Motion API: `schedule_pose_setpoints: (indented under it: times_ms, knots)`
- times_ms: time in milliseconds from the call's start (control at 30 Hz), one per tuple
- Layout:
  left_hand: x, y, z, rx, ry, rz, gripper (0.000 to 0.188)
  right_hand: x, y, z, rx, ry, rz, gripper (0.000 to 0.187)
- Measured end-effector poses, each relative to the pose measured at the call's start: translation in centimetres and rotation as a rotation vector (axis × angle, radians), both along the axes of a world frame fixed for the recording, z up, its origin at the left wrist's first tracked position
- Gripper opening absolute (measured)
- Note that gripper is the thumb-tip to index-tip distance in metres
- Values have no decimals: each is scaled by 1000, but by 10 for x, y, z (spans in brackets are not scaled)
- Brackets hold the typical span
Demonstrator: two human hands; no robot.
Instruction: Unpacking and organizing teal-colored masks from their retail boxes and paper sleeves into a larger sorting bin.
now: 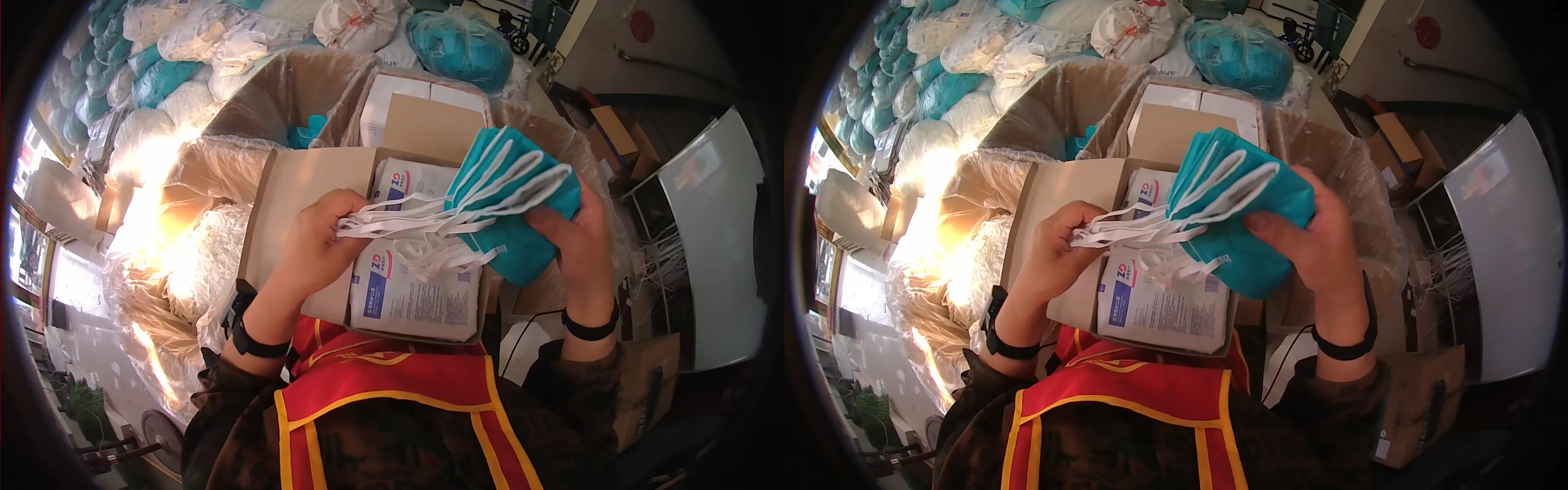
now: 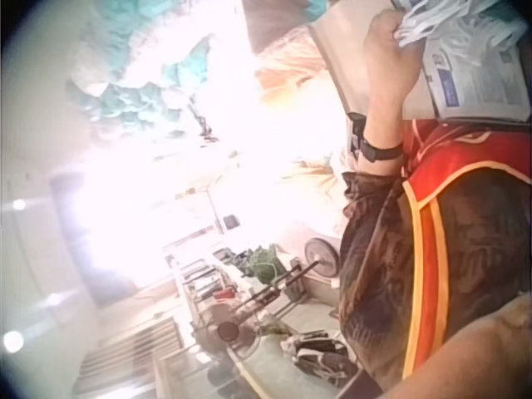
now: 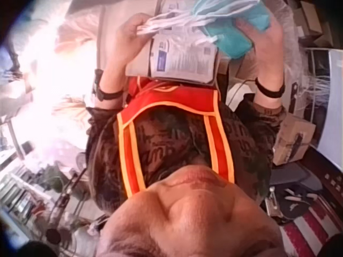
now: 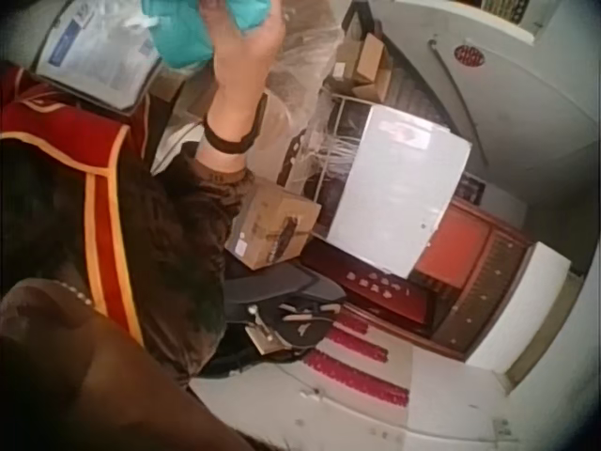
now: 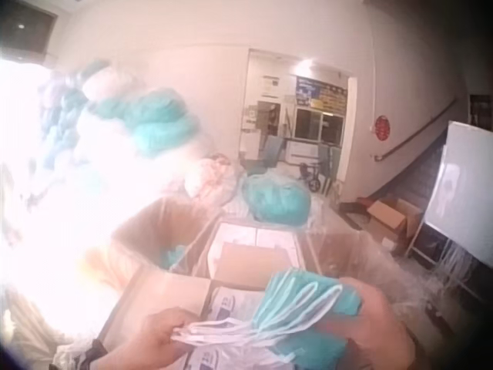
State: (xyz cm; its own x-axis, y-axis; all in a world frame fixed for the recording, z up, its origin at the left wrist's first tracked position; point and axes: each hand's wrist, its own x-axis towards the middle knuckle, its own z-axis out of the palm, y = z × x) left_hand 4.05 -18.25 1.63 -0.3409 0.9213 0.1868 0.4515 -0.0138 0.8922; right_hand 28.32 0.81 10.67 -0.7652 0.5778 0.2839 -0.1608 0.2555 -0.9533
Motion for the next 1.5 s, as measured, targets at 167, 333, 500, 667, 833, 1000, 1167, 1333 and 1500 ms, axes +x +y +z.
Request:
schedule_pose_setpoints:
  times_ms: [167, 333, 500, 667, 833, 1000, 1167, 1333, 1500]
  knots:
    - [38, 0, 46, 370, 442, 101, 41, -22, 2, 1, -200, -38, 110, 46]
    - [62, 3, 50, 579, 967, -5, 45, -31, -3, -3, -295, -64, 164, 53]
    - [47, 12, 52, 514, 1077, -168, 56, -28, -10, -5, -475, -83, 248, 51]
    - [56, 14, 62, 441, 955, -195, 57, -25, -13, -15, -588, -93, 277, 53]
    - [53, 19, 61, 550, 1088, -81, 51, -29, -17, -35, -725, -50, 417, 52]
    - [36, 25, 69, 563, 1084, -83, 45, -14, -32, -88, -696, 319, 436, 44]
    - [33, 21, 73, 398, 1067, -83, 45, -7, -51, -97, -110, -298, 313, 36]
    - [31, 24, 62, 314, 1087, -115, 43, -4, -69, -53, 153, -217, 329, 18]
    - [34, 15, 56, 175, 963, -188, 42, 14, -59, -24, 307, -97, 319, 12]
